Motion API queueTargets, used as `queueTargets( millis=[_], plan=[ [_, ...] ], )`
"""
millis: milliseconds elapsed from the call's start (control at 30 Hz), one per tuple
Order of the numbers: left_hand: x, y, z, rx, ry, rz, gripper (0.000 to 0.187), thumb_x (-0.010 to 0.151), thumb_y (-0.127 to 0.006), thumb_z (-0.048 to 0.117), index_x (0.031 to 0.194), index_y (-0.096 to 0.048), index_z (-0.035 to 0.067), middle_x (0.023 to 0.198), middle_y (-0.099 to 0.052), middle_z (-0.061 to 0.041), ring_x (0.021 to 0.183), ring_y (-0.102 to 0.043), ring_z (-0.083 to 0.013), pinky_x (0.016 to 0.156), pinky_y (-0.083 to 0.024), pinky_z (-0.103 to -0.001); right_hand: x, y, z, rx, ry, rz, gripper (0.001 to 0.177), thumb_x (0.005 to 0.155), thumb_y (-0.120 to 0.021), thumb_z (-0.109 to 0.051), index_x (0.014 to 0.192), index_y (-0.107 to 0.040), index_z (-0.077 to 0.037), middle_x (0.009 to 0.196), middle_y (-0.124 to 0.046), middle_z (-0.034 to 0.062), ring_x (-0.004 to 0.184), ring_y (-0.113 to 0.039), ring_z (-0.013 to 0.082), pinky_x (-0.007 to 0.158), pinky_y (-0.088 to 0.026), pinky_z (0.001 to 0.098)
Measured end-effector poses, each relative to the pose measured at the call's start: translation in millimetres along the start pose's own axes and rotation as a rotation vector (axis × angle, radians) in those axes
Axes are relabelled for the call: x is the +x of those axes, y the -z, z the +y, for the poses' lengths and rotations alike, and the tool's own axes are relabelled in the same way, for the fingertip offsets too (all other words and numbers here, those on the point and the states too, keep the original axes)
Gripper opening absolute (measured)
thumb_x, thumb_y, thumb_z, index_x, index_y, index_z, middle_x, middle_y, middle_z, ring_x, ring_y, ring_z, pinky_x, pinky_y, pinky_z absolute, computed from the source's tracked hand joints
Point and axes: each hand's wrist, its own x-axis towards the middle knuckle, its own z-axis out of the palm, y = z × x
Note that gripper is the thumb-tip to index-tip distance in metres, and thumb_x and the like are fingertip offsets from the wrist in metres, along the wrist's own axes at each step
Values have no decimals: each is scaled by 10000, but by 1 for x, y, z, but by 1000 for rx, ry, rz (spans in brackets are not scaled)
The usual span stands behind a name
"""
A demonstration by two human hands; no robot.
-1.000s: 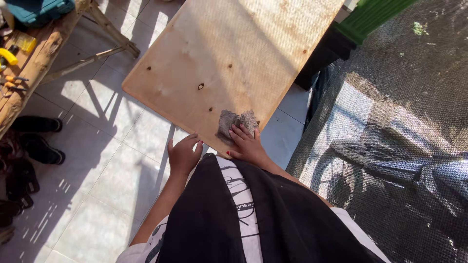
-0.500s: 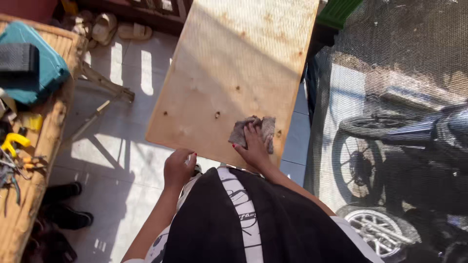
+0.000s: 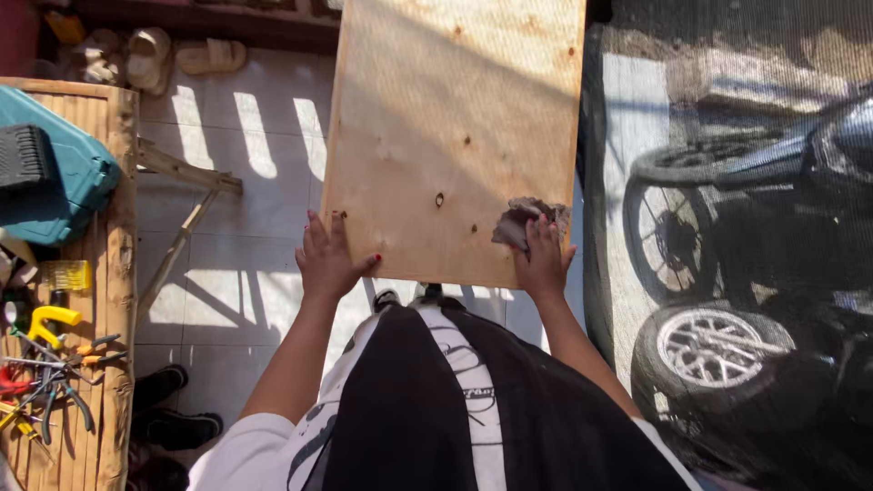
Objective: The person sands the surface of a wooden board by hand using a piece of sandpaper. The person uses both hands to apply pressure and move the sandpaper across the wood to smooth it.
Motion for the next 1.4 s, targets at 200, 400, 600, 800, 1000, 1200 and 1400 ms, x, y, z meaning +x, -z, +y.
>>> queueTargets(
  millis=[200, 400, 600, 800, 1000, 1200, 1400],
  plan=[
    [7, 4, -1, 1, 56, -123, 1238, 690, -685, 838, 1648, -143, 272, 1701, -17, -208, 1489, -251, -417, 1084, -377, -585, 5, -26, -98, 1, 153, 124, 553, 915, -648, -303, 1438, -590, -129, 1559, -494, 106, 1468, -383, 321, 1126, -169, 727],
    [6, 3, 1, 9, 87, -203, 1243, 693, -674, 842, 1659, -113, 297, 1720, 33, -188, 1482, -267, -429, 1117, -368, -560, 0, -4, -154, 252, 688, -39, 495, 891, -644, -173, 1385, -652, -188, 1516, -576, 43, 1442, -496, 266, 1156, -339, 631],
    [2, 4, -1, 1, 121, -297, 1278, 689, -687, 841, 1662, -53, 308, 1713, 113, -179, 1503, -219, -445, 1126, -338, -579, 56, 36, -39, 31, 79, 79, 545, 964, -519, -163, 1507, -517, -115, 1590, -459, 125, 1480, -406, 315, 1158, -189, 667],
    [16, 14, 7, 9, 185, -437, 1307, 686, -682, 840, 1654, 39, 339, 1698, 220, -157, 1538, -131, -458, 1140, -327, -570, 89, 6, -79, 108, 238, 186, 476, 904, -518, -106, 1362, -615, -21, 1474, -570, 166, 1426, -497, 361, 1208, -279, 577],
    [12, 26, 14, 46, 182, -400, 1397, 623, -745, 831, 1665, 21, 301, 1688, 158, -207, 1544, -114, -436, 1171, -277, -561, 65, -11, -180, 237, 924, -46, 533, 687, -769, -240, 1191, -737, -66, 1299, -700, 132, 1233, -613, 310, 1044, -384, 550],
    [11, 41, 26, 24, 227, -377, 1479, 508, -830, 821, 1646, -64, 268, 1694, 93, -200, 1532, -145, -410, 1155, -296, -520, 219, 9, -96, 115, 300, 35, 289, 1136, -546, -123, 1413, -627, -126, 1423, -643, 99, 1327, -598, 307, 1263, -366, 560],
    [21, 52, 35, 76, 271, -414, 1538, 424, -861, 805, 1661, -98, 302, 1731, 66, -177, 1500, -260, -411, 1130, -379, -523, 294, 13, -106, 2, -77, 48, 581, 868, -445, -97, 1447, -493, -81, 1642, -380, 136, 1519, -227, 311, 1165, -57, 602]
  ],
)
